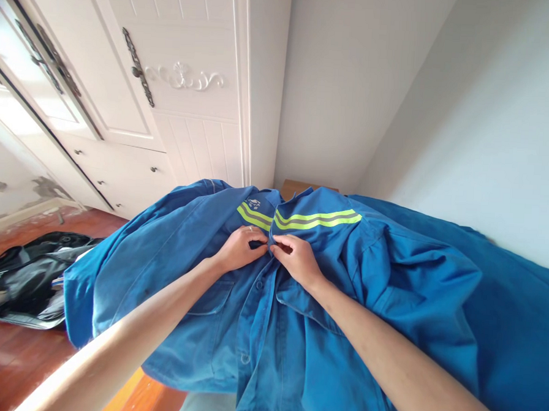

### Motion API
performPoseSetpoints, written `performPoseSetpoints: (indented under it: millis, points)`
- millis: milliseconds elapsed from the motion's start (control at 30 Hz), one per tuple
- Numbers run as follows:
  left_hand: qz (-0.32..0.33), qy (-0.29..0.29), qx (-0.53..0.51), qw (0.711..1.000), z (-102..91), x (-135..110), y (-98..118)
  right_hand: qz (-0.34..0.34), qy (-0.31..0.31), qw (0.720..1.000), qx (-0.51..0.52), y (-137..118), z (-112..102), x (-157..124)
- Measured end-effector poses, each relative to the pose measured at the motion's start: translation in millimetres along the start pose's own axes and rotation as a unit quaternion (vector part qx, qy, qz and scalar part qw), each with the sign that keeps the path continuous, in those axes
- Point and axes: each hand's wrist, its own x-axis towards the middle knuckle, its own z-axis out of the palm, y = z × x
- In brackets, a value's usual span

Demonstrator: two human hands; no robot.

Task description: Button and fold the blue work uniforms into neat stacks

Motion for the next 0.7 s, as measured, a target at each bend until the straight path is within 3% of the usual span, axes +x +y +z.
performPoseSetpoints:
  millis: [333,567,700]
  points:
    - [-0.02,0.01,-0.035,0.999,-0.7,2.3,1.8,0.09,-0.014,0.988,0.125,0.1,-4.4,7.1]
    - [0.003,0.011,-0.059,0.998,0.5,2.0,-1.4,-0.011,0.007,1.0,0.016,-1.0,-2.7,5.0]
    - [-0.015,-0.01,-0.099,0.995,-3.5,1.7,0.1,0.013,0.003,0.999,0.044,1.6,-2.7,4.4]
